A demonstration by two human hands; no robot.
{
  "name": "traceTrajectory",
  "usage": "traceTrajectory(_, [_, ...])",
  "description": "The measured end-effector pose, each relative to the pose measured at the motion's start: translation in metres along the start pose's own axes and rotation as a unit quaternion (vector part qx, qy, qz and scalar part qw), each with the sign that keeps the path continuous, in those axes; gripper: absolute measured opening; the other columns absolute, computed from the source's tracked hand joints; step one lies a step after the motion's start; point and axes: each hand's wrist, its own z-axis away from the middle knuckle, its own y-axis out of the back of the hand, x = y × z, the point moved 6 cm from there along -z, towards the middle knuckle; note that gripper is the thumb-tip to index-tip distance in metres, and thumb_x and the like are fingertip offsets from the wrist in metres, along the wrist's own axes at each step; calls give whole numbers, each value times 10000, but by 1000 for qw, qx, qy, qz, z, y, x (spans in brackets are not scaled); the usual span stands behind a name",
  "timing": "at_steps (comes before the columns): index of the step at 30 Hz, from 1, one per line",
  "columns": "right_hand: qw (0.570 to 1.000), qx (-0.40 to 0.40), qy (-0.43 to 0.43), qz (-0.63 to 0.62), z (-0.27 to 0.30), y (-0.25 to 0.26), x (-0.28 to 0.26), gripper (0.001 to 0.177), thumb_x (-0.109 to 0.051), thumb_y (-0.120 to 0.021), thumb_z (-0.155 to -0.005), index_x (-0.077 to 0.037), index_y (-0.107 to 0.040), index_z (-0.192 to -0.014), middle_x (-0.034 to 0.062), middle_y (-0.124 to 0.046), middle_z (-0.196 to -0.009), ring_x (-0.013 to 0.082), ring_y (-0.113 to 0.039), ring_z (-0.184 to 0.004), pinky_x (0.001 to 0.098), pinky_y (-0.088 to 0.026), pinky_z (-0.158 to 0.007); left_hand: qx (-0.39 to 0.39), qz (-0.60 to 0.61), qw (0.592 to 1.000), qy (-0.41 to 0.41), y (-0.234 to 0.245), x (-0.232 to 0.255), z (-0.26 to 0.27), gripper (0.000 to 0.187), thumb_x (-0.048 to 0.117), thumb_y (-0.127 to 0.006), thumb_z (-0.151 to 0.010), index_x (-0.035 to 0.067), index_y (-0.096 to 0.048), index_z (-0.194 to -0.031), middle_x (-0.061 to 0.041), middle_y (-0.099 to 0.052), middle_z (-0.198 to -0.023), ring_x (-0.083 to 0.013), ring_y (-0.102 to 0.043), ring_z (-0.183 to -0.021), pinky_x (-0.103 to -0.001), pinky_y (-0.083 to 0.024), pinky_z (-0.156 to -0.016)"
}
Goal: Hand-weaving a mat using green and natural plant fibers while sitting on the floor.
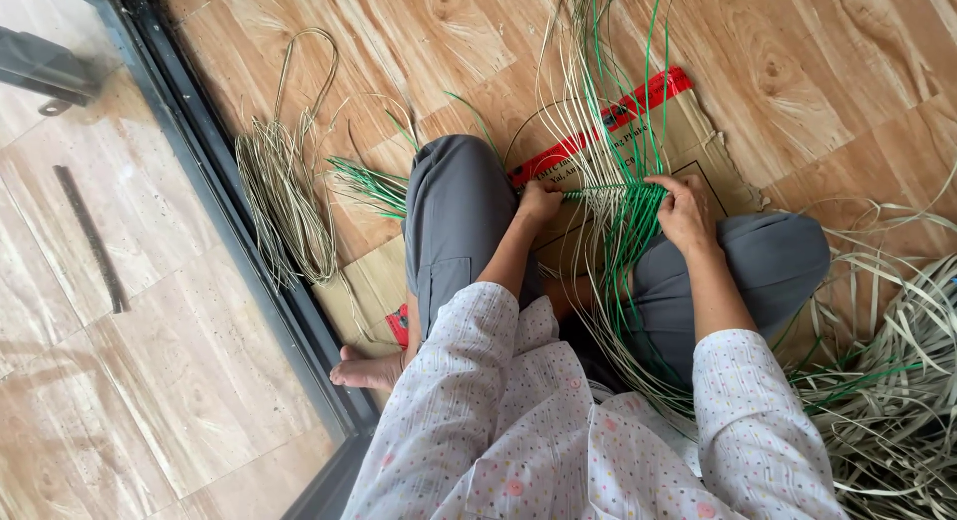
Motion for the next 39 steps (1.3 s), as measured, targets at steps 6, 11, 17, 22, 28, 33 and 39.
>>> traceTrajectory(6, [999, -10, -10, -29, 2, 6, -8, 544, -43, -485, -935, -437, -679, -1255, 160, -551, -1134, 448, -624, -1078, 523, -527, -929, 2, -10, 1000, -9, -3, -7, -10, 227, 155, -654, -896, 148, -796, -1074, -147, -730, -1171, -334, -641, -1206, -472, -548, -1005])
traceTrajectory(11, [999, 3, -15, -41, 3, 7, -9, 421, -115, -530, -989, -406, -686, -1249, 140, -555, -1107, 427, -638, -1050, 514, -530, -902, -1, 2, 1000, 5, -2, -6, -8, 237, 155, -650, -900, 140, -795, -1086, -165, -725, -1182, -341, -648, -1191, -459, -558, -988])
traceTrajectory(17, [1000, 3, -5, -26, 2, 5, -6, 445, -78, -485, -988, -409, -688, -1205, 144, -551, -1074, 445, -636, -1036, 522, -521, -910, -3, -1, 1000, 1, 4, 5, 5, 233, 150, -642, -903, 149, -795, -1079, -147, -730, -1167, -316, -661, -1173, -445, -569, -973])
traceTrajectory(22, [999, 6, -8, -44, 5, 12, -15, 467, -56, -469, -981, -396, -689, -1212, 159, -548, -1087, 456, -625, -1057, 531, -516, -918, 2, -2, 1000, -3, -2, -7, -10, 221, 159, -660, -894, 160, -801, -1064, -132, -742, -1133, -303, -681, -1132, -432, -585, -931])
traceTrajectory(28, [998, 15, -4, -56, 6, 20, -25, 363, -90, -512, -1003, -313, -680, -1234, 201, -569, -1023, 473, -630, -1013, 549, -512, -871, 10, -2, 1000, -18, -4, -9, -12, 207, 157, -672, -878, 130, -800, -1039, -146, -756, -1073, -301, -707, -1076, -429, -595, -896])
traceTrajectory(33, [995, 64, -17, -81, -4, -9, 35, 289, -210, -651, -1027, -70, -577, -1268, 316, -640, -1002, 522, -630, -1020, 628, -488, -848, 9, 64, 997, -34, -14, -23, -31, 383, 119, -645, -863, -131, -686, -1151, -403, -649, -1143, -528, -590, -1190, -607, -511, -960])
traceTrajectory(39, [985, 85, 20, -148, -13, 0, 22, 204, -10, -597, -958, -108, -709, -1098, 59, -710, -944, 194, -670, -790, 334, -521, -745, -3, -60, 995, -77, 3, 8, -10, 281, 151, -618, -770, 47, -812, -946, -80, -794, -892, -220, -727, -862, -378, -531, -718])
